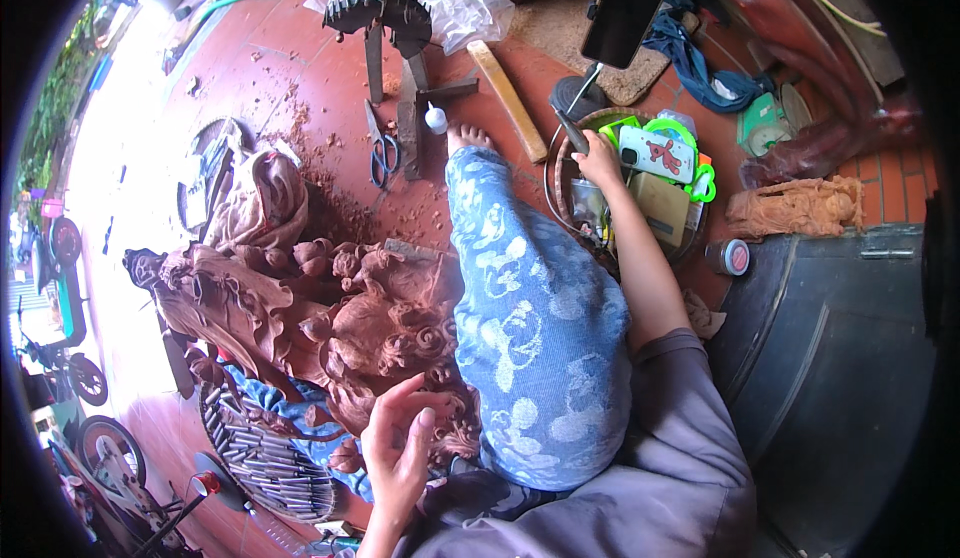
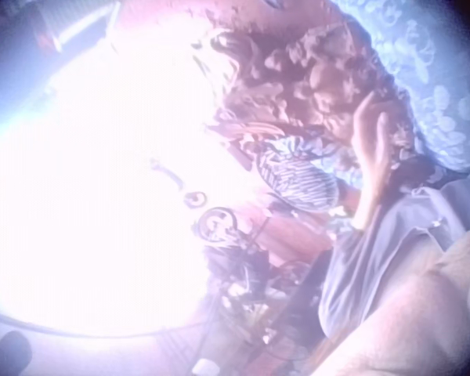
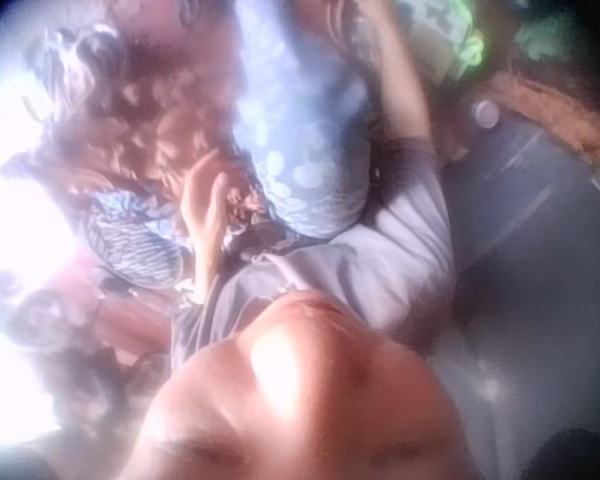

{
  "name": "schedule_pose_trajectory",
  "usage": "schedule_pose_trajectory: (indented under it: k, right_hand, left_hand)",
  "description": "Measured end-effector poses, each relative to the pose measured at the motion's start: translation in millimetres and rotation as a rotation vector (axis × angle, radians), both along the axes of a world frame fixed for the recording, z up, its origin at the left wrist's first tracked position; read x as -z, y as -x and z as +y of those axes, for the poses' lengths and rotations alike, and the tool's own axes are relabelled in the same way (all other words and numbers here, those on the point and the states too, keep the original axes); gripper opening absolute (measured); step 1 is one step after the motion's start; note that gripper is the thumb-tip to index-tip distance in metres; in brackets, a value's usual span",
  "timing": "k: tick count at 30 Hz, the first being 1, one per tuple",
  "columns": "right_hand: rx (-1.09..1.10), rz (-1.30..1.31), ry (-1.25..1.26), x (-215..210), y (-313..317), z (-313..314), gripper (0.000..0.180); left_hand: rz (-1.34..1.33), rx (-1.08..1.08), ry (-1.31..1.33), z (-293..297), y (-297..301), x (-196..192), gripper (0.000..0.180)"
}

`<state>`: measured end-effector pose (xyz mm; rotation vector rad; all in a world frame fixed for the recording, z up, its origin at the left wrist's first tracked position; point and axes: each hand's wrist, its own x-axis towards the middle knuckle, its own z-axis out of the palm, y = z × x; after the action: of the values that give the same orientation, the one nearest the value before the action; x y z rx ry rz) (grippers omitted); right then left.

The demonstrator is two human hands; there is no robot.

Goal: The person carves a large wooden sculpture resting on their lap, using a chisel and mallet for rough shaping and a rotary power tool for detailed refinement. They switch between tools and adjust their position to reach different areas of the intricate surface.

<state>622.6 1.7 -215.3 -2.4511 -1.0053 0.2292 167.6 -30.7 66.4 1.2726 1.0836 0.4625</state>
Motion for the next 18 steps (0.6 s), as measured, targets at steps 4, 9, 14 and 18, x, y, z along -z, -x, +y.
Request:
schedule_pose_trajectory:
  k: [4,9,14,18]
  right_hand:
    - [-0.005,0.0,-0.01,0,1,0,0.05]
    - [-0.012,0.002,-0.033,0,0,-2,0.053]
    - [-0.063,-0.007,-0.068,-5,2,-8,0.055]
    - [-0.082,-0.016,-0.077,-4,-3,-13,0.063]
  left_hand:
    - [0.002,-0.005,0.004,-1,0,2,0.033]
    - [0.019,0.033,-0.026,2,3,2,0.032]
    - [-0.026,0.03,-0.001,0,3,-1,0.033]
    - [-0.06,0.045,-0.01,-4,9,3,0.033]
